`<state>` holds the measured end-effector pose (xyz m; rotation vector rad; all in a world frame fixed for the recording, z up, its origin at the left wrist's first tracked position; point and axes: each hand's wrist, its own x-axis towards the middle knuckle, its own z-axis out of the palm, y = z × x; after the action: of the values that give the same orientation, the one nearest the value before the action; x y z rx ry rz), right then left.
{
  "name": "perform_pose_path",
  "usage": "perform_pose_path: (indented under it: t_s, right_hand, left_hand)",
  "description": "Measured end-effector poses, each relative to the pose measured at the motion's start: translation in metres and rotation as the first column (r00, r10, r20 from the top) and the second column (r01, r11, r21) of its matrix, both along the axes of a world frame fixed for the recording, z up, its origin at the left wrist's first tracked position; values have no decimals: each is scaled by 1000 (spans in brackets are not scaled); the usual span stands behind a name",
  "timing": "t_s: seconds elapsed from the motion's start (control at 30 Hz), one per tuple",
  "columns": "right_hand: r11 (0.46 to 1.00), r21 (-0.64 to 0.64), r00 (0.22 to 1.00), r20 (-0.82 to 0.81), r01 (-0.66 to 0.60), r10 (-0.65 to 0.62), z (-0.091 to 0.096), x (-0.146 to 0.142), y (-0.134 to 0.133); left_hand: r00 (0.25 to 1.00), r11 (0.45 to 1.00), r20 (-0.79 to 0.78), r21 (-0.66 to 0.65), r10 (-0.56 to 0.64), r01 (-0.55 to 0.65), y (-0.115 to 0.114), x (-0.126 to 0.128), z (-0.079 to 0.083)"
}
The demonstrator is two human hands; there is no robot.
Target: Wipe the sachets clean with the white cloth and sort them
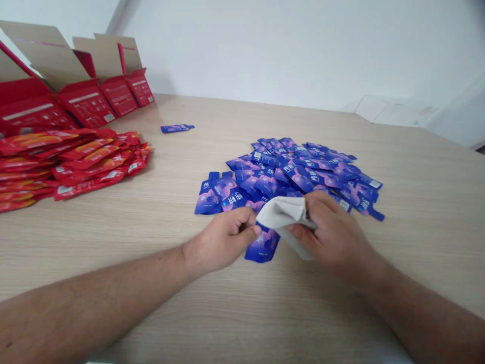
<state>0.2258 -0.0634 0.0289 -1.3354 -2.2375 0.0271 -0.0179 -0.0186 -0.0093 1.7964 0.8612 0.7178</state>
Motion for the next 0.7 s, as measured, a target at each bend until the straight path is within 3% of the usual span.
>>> perform_pose_path:
  t_s: [0.1,0.17,0.3,0.33,0.47,0.5,0.63,0.7]
  right_hand:
    - [979,-22,972,114,-204,205,-3,-11,-8]
    - [966,-22,956,140,-259,260,-4,-13,-9]
    - [998,42,996,73,-47,44,-3,-7,-4]
    - [999,30,997,66,-40,38,-3,-6,-3]
    - [958,-57,949,133,-280,285,-4,-9,-6]
    - [957,-57,947,140,-283,289,-4,-9,-6]
    - [999,21,999,41,-35,34,-3,-5,-1]
    - [997,-5,997,34,-76,76,-3,-4,-1]
  left_hand:
    - [1000,998,17,-56,-10,11,2,0,-1]
    - [999,996,28,-78,-34,36,4,-1,-1]
    - [997,996,24,-56,-73,74,4,-1,0]
    - [997,996,28,-52,-72,73,4,-1,0]
    - [995,994,62,-70,-76,80,4,-1,2]
    - [994,993,68,-75,-81,86,4,-1,2]
    - [993,992,61,-68,-100,104,4,-1,5]
    - [993,992,58,-73,-99,103,4,-1,6]
